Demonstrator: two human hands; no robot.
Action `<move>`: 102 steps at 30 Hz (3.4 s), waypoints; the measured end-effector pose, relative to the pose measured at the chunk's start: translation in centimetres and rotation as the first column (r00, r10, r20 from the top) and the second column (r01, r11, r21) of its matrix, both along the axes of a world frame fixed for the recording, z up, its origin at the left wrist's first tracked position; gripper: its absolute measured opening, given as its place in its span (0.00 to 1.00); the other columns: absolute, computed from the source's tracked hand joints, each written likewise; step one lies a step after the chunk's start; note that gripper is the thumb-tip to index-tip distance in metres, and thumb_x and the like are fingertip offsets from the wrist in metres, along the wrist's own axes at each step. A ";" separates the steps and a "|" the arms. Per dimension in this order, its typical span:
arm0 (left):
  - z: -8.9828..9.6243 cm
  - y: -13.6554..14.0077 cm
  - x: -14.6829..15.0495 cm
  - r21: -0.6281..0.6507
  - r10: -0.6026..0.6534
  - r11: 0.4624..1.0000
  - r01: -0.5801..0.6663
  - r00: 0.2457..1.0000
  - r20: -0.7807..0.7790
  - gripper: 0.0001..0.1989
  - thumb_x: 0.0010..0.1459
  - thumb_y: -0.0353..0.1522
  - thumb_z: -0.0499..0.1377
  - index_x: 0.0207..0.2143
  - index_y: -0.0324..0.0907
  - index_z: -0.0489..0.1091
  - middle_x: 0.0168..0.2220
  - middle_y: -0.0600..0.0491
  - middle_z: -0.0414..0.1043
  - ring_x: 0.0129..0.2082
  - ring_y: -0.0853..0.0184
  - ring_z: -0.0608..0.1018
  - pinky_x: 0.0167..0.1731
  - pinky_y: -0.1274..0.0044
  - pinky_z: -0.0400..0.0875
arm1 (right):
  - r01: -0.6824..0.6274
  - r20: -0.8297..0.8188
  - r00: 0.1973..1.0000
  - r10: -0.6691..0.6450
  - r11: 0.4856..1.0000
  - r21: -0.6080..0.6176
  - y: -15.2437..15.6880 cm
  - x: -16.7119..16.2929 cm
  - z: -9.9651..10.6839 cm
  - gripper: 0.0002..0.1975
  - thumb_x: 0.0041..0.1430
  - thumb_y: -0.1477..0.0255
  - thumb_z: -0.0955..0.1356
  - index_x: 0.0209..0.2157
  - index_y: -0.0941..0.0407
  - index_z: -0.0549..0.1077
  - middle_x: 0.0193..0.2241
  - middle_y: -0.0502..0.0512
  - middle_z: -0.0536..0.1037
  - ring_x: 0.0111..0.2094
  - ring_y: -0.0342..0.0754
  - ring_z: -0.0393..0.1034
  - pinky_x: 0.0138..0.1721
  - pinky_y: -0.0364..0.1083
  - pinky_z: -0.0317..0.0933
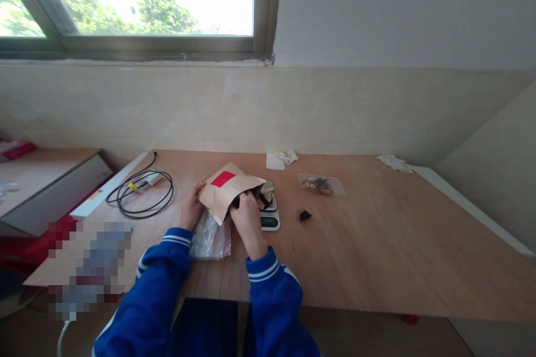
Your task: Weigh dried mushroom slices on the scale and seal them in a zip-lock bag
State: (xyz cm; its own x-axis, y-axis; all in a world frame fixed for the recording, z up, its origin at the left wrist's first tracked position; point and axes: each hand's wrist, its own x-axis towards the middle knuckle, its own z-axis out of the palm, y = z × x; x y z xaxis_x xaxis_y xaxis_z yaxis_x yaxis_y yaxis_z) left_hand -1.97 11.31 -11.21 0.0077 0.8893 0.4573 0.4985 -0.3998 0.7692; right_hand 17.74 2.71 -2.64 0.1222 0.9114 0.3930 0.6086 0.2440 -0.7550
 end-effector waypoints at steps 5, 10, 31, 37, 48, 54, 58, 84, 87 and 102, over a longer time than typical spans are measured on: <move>0.2 -0.2 -0.1 0.000 -0.011 1.000 0.011 1.000 0.001 0.21 0.54 0.29 0.56 0.52 0.42 0.65 0.52 0.47 0.71 0.52 0.58 0.73 0.52 0.64 0.66 | -0.077 -0.276 0.955 0.112 0.988 0.136 -1.5 1.4 1.8 0.06 0.55 0.70 0.66 0.25 0.54 0.66 0.39 0.58 0.77 0.41 0.51 0.73 0.44 0.49 0.66; -0.1 0.0 -0.2 -0.045 0.125 0.991 -0.125 0.992 0.001 0.17 0.55 0.31 0.56 0.49 0.41 0.68 0.43 0.48 0.76 0.44 0.58 0.77 0.47 0.65 0.70 | -0.079 -0.687 0.708 0.164 0.985 0.154 -1.8 3.2 1.5 0.13 0.54 0.64 0.67 0.25 0.53 0.58 0.42 0.60 0.78 0.46 0.52 0.73 0.46 0.52 0.67; 1.3 -0.5 0.4 -0.023 0.259 0.966 -0.258 0.961 0.095 0.26 0.62 0.42 0.52 0.59 0.41 0.59 0.51 0.44 0.71 0.53 0.53 0.72 0.54 0.62 0.64 | 0.187 -0.291 0.931 -0.220 0.973 -0.137 -0.8 6.6 -4.7 0.13 0.55 0.60 0.64 0.36 0.55 0.68 0.17 0.44 0.66 0.19 0.44 0.63 0.22 0.41 0.54; 0.8 -0.3 0.2 0.012 0.231 0.972 -0.234 0.966 0.117 0.26 0.62 0.41 0.52 0.60 0.42 0.58 0.49 0.46 0.72 0.52 0.55 0.73 0.54 0.64 0.64 | 0.281 0.231 0.944 -0.234 0.940 -0.193 -0.2 5.8 -4.1 0.13 0.58 0.68 0.63 0.44 0.57 0.69 0.20 0.52 0.74 0.26 0.52 0.72 0.25 0.43 0.53; 1.3 -0.5 0.5 -0.031 0.241 0.970 -0.239 0.962 0.127 0.25 0.62 0.42 0.52 0.58 0.41 0.59 0.50 0.44 0.71 0.53 0.54 0.72 0.55 0.62 0.64 | 0.322 0.354 0.905 -0.234 0.923 -0.212 -1.1 6.5 -3.8 0.08 0.58 0.65 0.65 0.35 0.53 0.74 0.23 0.54 0.77 0.28 0.52 0.73 0.23 0.42 0.50; 1.6 -0.7 0.6 -0.035 0.263 0.965 -0.261 0.958 0.114 0.26 0.61 0.42 0.52 0.59 0.40 0.58 0.52 0.43 0.69 0.54 0.52 0.71 0.55 0.60 0.62 | 0.306 0.277 0.928 -0.250 0.935 -0.180 -3.5 9.3 -4.9 0.13 0.59 0.58 0.64 0.36 0.52 0.74 0.26 0.55 0.78 0.29 0.52 0.73 0.25 0.43 0.54; 1.5 -0.7 0.6 -0.023 0.254 0.967 -0.253 0.960 0.118 0.26 0.61 0.42 0.52 0.59 0.40 0.58 0.52 0.43 0.69 0.55 0.53 0.70 0.56 0.61 0.62 | 0.390 0.232 0.912 -0.340 0.894 -0.222 -4.1 12.4 -6.0 0.17 0.57 0.57 0.63 0.36 0.54 0.74 0.29 0.59 0.79 0.31 0.54 0.73 0.29 0.45 0.57; 0.7 -0.2 0.3 0.058 0.242 0.965 -0.255 0.954 0.177 0.24 0.59 0.40 0.56 0.56 0.42 0.62 0.48 0.43 0.72 0.50 0.52 0.74 0.52 0.58 0.66 | 0.088 -0.109 0.991 -0.076 0.989 0.116 -1.0 8.2 -5.9 0.17 0.57 0.68 0.63 0.48 0.56 0.62 0.34 0.56 0.73 0.32 0.48 0.67 0.35 0.47 0.62; 0.6 -0.2 0.3 0.056 0.245 0.964 -0.259 0.953 0.180 0.25 0.59 0.41 0.56 0.57 0.43 0.61 0.48 0.44 0.72 0.50 0.53 0.74 0.53 0.58 0.65 | 0.078 0.107 0.990 -0.097 0.983 0.167 -0.8 8.0 -5.6 0.09 0.59 0.71 0.62 0.41 0.55 0.69 0.37 0.59 0.75 0.36 0.52 0.67 0.39 0.50 0.62; 0.8 -0.2 0.4 0.023 0.272 0.960 -0.280 0.946 0.175 0.18 0.58 0.41 0.56 0.47 0.39 0.67 0.37 0.45 0.73 0.45 0.52 0.75 0.47 0.59 0.68 | 0.007 0.211 0.976 -0.055 0.975 0.221 -1.9 8.1 -6.9 0.15 0.64 0.72 0.60 0.47 0.54 0.73 0.45 0.59 0.75 0.46 0.53 0.67 0.49 0.53 0.60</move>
